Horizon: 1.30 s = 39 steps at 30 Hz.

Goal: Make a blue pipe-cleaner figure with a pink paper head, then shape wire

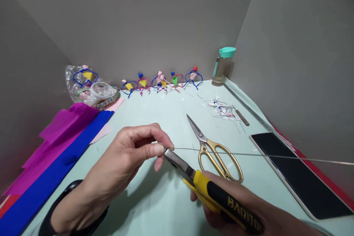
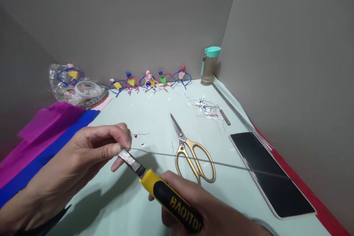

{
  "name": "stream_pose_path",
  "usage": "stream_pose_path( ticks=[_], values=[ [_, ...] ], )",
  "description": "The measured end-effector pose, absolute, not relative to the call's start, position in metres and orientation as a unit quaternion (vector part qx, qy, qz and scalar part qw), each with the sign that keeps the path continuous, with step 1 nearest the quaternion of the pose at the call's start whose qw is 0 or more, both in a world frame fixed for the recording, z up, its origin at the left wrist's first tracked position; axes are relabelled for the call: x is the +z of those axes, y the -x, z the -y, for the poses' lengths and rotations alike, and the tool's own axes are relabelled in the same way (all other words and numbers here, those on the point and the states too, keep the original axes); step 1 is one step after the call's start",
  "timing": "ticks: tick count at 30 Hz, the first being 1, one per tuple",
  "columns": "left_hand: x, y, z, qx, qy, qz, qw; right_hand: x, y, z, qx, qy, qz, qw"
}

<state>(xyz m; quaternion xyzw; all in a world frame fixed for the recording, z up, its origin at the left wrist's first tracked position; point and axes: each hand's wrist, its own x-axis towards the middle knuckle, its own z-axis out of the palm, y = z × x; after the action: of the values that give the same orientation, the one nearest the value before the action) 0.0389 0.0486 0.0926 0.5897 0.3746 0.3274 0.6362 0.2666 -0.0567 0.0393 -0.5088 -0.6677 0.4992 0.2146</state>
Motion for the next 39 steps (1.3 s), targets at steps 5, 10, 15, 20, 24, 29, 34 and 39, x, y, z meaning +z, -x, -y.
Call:
stream_pose_path(
  ticks=[5,10,15,20,24,29,34,39],
  values=[
    [0.095,-0.04,-0.048,0.316,-0.567,-0.376,0.661,0.037,-0.27,0.056,0.583,0.464,0.634,0.209],
    [0.089,-0.039,-0.049,0.324,-0.556,-0.381,0.663,0.032,-0.266,0.053,0.541,0.465,0.664,0.224],
    [0.085,-0.037,-0.053,0.331,-0.584,-0.367,0.644,0.04,-0.258,0.044,0.398,0.511,0.731,0.215],
    [0.085,-0.034,-0.054,0.323,-0.612,-0.364,0.624,0.045,-0.26,0.046,0.279,0.505,0.781,0.238],
    [0.087,-0.029,-0.054,0.308,-0.634,-0.346,0.62,0.046,-0.267,0.045,0.278,0.491,0.79,0.239],
    [0.088,-0.028,-0.055,0.298,-0.646,-0.323,0.624,0.048,-0.271,0.04,0.399,0.503,0.74,0.199],
    [0.083,-0.031,-0.054,0.324,-0.615,-0.335,0.636,0.053,-0.268,0.038,0.497,0.505,0.677,0.199],
    [0.078,-0.035,-0.051,0.348,-0.575,-0.331,0.662,0.041,-0.269,0.037,0.654,0.448,0.566,0.225]
  ],
)
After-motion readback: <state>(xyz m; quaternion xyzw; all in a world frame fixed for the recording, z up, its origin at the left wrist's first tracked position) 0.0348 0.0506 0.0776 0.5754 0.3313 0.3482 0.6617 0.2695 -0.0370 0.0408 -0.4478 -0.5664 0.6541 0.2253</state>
